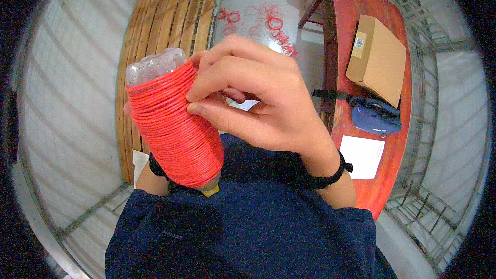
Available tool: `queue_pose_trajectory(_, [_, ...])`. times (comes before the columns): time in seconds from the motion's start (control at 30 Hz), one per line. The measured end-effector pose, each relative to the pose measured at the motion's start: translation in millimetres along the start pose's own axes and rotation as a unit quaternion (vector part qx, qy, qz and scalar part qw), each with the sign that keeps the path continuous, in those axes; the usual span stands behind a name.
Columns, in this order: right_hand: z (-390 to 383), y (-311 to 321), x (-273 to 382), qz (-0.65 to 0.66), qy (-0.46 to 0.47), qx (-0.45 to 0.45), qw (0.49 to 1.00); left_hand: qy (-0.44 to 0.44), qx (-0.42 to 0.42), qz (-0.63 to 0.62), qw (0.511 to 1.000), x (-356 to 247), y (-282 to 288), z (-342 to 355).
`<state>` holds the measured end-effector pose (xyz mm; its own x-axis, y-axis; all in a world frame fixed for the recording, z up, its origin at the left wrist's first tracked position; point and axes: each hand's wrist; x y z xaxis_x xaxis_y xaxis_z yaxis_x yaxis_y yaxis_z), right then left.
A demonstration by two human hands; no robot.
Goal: The person wraps a red wire around a plastic bottle by hand and then pulls the end of the wire.
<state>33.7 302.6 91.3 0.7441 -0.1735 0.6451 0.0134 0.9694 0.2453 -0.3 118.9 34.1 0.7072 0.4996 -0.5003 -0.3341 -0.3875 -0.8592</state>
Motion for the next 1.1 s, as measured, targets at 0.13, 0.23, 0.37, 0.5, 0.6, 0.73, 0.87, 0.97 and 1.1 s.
queue_pose_trajectory(0.13, [-3,-4,3,0.016,-0.027,-0.022,0.999,-0.002,0.003,-0.014,1.000,1,7,-1])
queue_pose_trajectory(0.23, [-5,-5,5,0.011,-0.047,-0.029,0.998,-0.003,-0.016,-0.034,0.999,-5,0,-3])
queue_pose_trajectory(0.37, [-5,-11,5,-0.025,-0.030,-0.034,0.999,0.028,-0.047,0.091,0.994,-16,8,-8])
queue_pose_trajectory(0.5, [-12,-22,10,-0.073,-0.014,-0.041,0.996,0.034,-0.083,0.025,0.996,-11,8,-21])
queue_pose_trajectory(0.6, [-15,-27,14,-0.126,0.004,-0.037,0.991,0.044,-0.072,0.009,0.996,-12,7,-25])
queue_pose_trajectory(0.73, [-14,-36,18,-0.141,0.016,-0.052,0.988,0.042,-0.081,0.031,0.995,-17,4,-27])
queue_pose_trajectory(0.87, [-10,-34,16,-0.128,0.017,-0.041,0.991,0.012,-0.032,0.037,0.999,-21,8,-19])
queue_pose_trajectory(0.97, [-5,-25,8,-0.099,0.020,-0.022,0.995,0.035,0.061,-0.039,0.997,-18,11,-15])
queue_pose_trajectory(1.1, [-6,-22,-3,-0.064,0.030,-0.020,0.997,-0.009,-0.033,-0.007,0.999,-7,9,-12])
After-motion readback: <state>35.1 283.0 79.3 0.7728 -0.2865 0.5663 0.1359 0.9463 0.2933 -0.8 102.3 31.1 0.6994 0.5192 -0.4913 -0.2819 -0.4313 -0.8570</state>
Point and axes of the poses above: each hand's wrist, its own z-axis towards the middle knuckle, its own y-axis out of the back of the hand, x = y × z, and after that the axes turned 10 degrees about y, right-handed
